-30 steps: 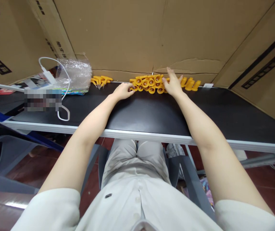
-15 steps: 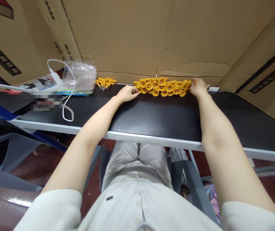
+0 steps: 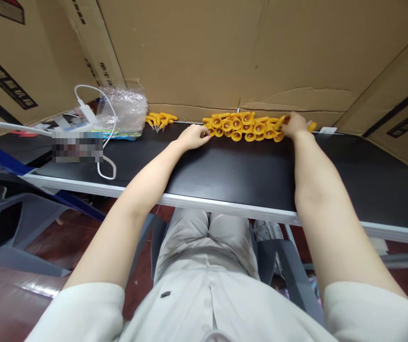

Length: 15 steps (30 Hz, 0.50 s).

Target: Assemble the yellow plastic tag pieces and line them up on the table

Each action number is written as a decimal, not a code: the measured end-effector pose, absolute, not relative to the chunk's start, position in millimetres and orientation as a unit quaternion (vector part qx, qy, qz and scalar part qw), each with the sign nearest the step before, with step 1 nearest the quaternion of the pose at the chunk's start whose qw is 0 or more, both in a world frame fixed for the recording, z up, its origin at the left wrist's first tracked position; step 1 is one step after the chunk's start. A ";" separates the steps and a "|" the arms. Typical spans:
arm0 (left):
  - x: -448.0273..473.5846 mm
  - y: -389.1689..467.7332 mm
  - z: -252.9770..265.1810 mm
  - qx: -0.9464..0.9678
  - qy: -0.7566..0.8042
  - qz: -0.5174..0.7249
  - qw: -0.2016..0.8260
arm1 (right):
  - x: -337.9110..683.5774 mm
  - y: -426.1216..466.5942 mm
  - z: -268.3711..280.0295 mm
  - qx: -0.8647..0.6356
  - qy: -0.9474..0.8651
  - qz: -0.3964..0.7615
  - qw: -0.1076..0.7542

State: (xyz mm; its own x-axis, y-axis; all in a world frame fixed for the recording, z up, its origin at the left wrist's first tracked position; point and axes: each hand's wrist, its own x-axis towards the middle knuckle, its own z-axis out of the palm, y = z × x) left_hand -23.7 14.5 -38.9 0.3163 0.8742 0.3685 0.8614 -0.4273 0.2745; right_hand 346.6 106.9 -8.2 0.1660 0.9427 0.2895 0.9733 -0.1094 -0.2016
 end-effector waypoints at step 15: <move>-27.7 21.8 -42.7 0.819 0.516 0.251 0.012 | 330.9 93.5 4.5 -0.756 -0.635 -0.045 0.153</move>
State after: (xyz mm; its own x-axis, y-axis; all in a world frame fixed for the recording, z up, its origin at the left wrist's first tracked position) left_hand -27.7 21.8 -42.7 0.3426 0.8508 0.3985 0.8389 -0.4680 0.2779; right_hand 330.9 93.5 4.5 0.1906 0.9460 0.2623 0.9735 -0.1477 -0.1747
